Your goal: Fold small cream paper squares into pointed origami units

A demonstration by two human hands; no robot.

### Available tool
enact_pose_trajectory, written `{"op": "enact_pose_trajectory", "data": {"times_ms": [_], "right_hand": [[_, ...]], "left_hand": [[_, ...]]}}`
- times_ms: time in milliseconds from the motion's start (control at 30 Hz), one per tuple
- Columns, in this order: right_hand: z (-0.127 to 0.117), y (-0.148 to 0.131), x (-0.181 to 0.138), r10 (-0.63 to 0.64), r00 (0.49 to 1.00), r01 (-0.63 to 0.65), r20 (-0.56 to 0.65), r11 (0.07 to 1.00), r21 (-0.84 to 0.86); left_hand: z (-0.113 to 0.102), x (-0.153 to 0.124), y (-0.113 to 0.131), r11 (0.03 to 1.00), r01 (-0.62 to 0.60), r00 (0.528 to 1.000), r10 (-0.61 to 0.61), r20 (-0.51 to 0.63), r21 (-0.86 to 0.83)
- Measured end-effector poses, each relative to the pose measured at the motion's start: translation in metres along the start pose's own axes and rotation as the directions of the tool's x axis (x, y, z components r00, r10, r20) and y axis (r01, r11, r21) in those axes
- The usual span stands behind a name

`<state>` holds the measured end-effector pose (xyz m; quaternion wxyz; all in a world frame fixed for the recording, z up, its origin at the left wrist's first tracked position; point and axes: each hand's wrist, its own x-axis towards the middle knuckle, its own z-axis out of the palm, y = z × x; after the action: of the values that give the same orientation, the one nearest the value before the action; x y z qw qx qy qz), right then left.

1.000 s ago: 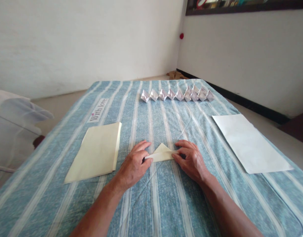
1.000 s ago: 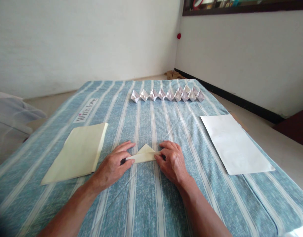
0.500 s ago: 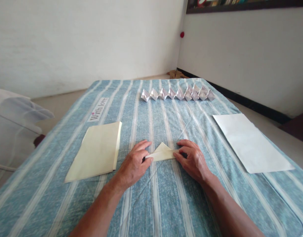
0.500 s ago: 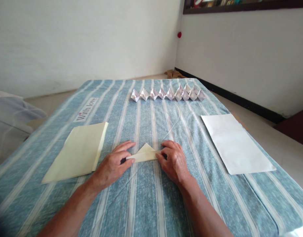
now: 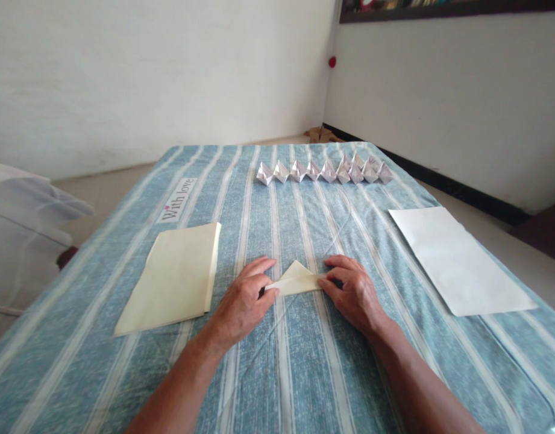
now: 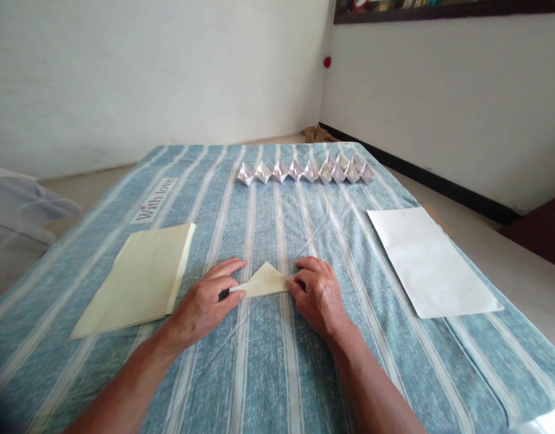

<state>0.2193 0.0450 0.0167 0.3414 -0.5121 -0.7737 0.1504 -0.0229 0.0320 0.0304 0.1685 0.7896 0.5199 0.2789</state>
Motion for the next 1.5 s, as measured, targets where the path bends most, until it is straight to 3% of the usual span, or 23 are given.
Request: {"op": "enact_pose_trajectory", "data": {"times_ms": [1500], "right_hand": [[0.0019, 0.0053, -0.0017, -0.017, 1.000, 0.017, 0.009, 1.000, 0.001]], "left_hand": [[-0.0053, -0.0012, -0.0044, 1.000, -0.007, 1.000, 0.007, 0.026, -0.029]]}}
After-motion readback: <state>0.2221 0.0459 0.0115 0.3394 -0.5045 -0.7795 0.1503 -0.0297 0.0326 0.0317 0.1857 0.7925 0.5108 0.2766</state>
